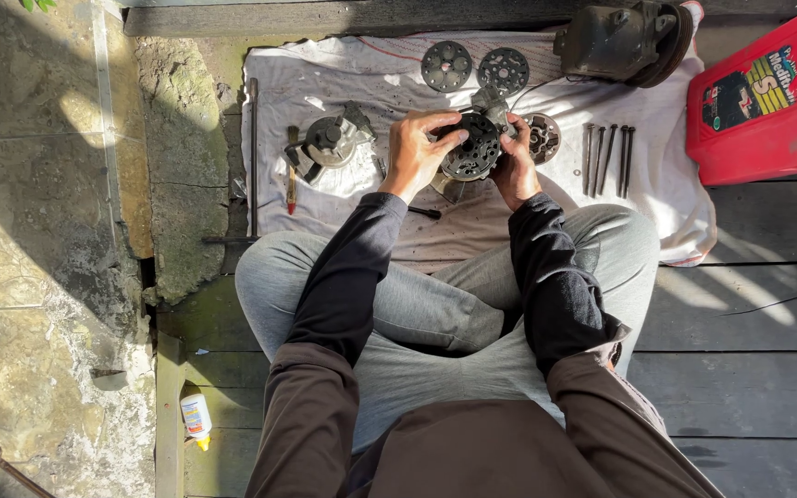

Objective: Assembling internal components of a mechanical housing on a cloth-covered floor

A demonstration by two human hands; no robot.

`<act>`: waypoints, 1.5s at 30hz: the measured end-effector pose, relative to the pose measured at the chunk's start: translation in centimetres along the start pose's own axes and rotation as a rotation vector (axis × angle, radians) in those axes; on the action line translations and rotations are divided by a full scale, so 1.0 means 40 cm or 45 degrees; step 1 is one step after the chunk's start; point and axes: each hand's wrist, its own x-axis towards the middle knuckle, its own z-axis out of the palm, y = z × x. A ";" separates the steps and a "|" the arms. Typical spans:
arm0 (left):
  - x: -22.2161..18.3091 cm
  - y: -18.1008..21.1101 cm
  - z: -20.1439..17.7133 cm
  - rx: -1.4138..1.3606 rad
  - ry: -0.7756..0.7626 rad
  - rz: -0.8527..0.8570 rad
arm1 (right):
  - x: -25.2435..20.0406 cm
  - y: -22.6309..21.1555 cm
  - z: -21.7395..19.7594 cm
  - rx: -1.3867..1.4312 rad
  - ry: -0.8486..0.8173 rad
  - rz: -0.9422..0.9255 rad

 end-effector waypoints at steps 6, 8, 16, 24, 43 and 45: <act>-0.009 0.055 0.002 -0.026 0.030 0.015 | -0.002 0.007 -0.001 -0.015 0.004 -0.022; -0.012 0.075 -0.001 -0.051 0.038 0.007 | -0.007 -0.006 0.015 -0.028 -0.004 -0.032; -0.022 0.066 0.009 -0.092 0.089 0.005 | -0.003 0.006 0.012 -0.027 0.029 -0.058; -0.040 0.065 0.030 -0.070 0.166 -0.582 | 0.011 0.030 -0.009 -0.040 0.128 -0.072; -0.034 0.004 0.026 0.332 0.052 -0.461 | -0.006 0.050 -0.061 -0.082 0.115 0.104; -0.027 0.030 0.020 0.242 0.059 -0.560 | -0.009 0.026 -0.056 -0.173 0.073 0.244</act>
